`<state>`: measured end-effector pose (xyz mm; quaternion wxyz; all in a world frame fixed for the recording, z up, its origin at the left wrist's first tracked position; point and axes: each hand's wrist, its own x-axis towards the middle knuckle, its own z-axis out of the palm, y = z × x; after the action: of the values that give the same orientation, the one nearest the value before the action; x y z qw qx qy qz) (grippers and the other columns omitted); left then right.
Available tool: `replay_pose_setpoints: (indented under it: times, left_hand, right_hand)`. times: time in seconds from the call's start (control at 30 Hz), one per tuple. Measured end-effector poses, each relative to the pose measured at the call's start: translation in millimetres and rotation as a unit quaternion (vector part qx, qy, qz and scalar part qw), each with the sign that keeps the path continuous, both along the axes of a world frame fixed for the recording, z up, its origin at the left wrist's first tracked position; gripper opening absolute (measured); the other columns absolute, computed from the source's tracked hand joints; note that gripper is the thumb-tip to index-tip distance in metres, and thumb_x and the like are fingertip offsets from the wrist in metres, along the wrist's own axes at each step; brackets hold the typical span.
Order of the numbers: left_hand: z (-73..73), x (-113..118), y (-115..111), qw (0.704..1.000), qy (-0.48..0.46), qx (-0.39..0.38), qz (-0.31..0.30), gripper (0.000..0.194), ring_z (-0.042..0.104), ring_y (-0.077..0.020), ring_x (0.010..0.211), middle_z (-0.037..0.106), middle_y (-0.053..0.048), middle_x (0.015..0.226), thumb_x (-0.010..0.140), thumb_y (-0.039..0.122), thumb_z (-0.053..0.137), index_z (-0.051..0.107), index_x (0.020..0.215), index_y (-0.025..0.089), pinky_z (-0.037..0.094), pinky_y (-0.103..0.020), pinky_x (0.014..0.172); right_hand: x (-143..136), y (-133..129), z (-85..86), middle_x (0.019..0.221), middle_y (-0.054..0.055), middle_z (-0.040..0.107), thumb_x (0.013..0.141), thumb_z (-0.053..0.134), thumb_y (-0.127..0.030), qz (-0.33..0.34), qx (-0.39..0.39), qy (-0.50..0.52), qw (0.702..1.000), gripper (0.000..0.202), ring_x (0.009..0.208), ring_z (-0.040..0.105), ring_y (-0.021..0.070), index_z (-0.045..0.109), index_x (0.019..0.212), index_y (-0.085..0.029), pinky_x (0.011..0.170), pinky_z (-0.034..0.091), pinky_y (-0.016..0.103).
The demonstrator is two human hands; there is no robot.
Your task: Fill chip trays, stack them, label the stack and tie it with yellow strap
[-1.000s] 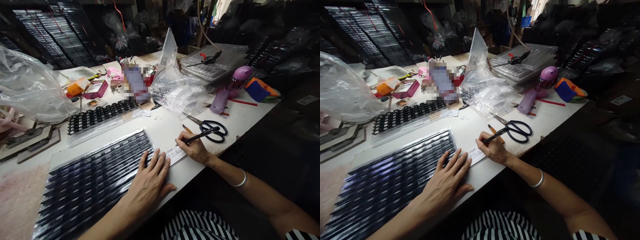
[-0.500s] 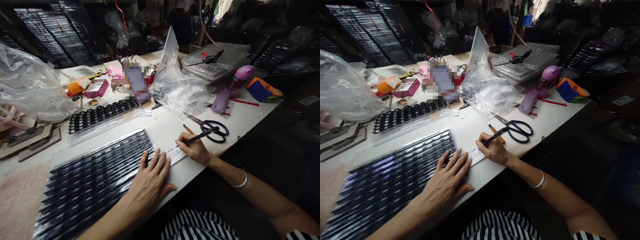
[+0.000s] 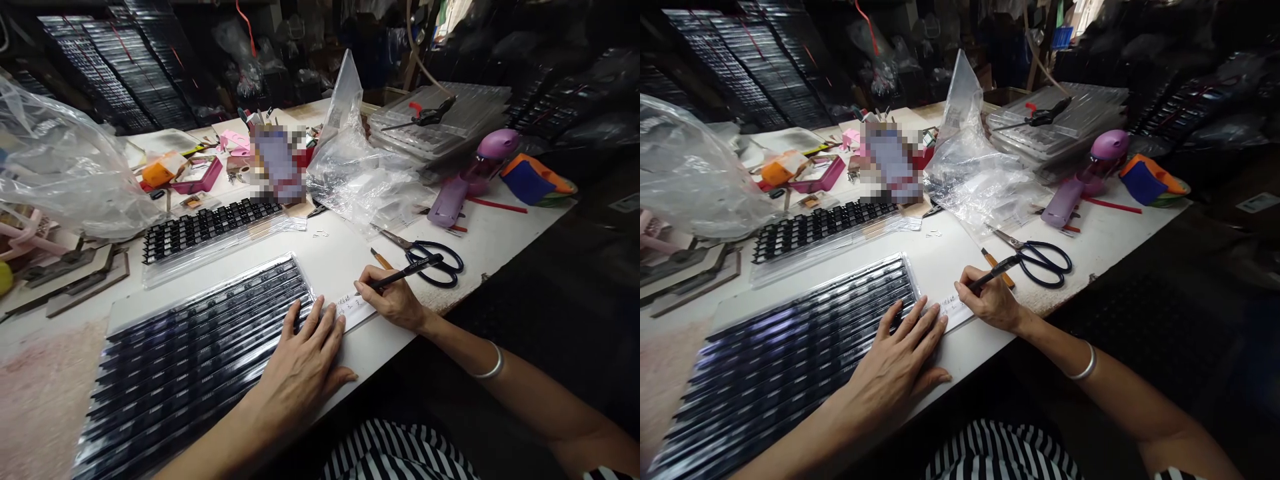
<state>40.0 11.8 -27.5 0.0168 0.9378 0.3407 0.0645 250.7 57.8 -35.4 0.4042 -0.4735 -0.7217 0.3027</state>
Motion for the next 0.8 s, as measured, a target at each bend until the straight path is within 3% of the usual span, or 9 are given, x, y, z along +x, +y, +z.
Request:
replay_pose_setpoints:
  times: [0.33, 0.47, 0.57, 0.8]
  left_hand:
    - [-1.5, 0, 0, 1.000, 0.004, -0.002, 0.003, 0.065, 0.031, -0.0327, 0.134, 0.047, -0.014, 0.138, 0.087, 0.060, 0.036, 0.044, 0.133, 0.016, 0.021, -0.055, 0.108]
    - [-1.2, -1, 0, 1.000, 0.006, -0.007, 0.000, 0.067, 0.030, -0.0332, 0.134, 0.047, -0.014, 0.138, 0.085, 0.062, 0.036, 0.044, 0.133, 0.016, 0.021, -0.056, 0.108]
    - [-0.9, -2, 0, 1.000, 0.009, -0.015, 0.000, 0.068, 0.029, -0.0333, 0.135, 0.046, -0.014, 0.139, 0.086, 0.063, 0.033, 0.043, 0.134, 0.016, 0.020, -0.056, 0.108]
    - [-2.1, -2, 1, 1.000, 0.009, -0.016, -0.001, 0.067, 0.029, -0.0335, 0.135, 0.047, -0.014, 0.138, 0.087, 0.062, 0.031, 0.043, 0.134, 0.016, 0.020, -0.056, 0.108]
  right_hand:
    - [1, 1, -1.4, 0.055, -0.004, 0.045, 0.085, 0.051, -0.025, -0.003, -0.010, 0.016, 1.000, 0.018, 0.051, 0.041, 0.0101, 0.052, 0.068, -0.020, 0.049, 0.034, 0.026]
    - [4, -1, 2.9, 0.071, 0.000, 0.059, 0.085, 0.054, -0.027, 0.004, -0.020, 0.051, 0.998, 0.010, 0.065, 0.053, 0.0134, 0.060, 0.083, -0.020, 0.061, 0.043, 0.027]
    - [7, -4, 6.1, 0.080, 0.002, 0.062, 0.084, 0.056, -0.025, 0.013, -0.034, 0.047, 0.998, 0.010, 0.072, 0.056, 0.0153, 0.061, 0.090, -0.020, 0.065, 0.044, 0.028]
    - [10, -10, 7.8, 0.065, -0.002, 0.053, 0.078, 0.057, -0.020, 0.034, -0.060, 0.018, 0.997, 0.004, 0.058, 0.048, 0.0120, 0.053, 0.076, -0.020, 0.053, 0.040, 0.025]
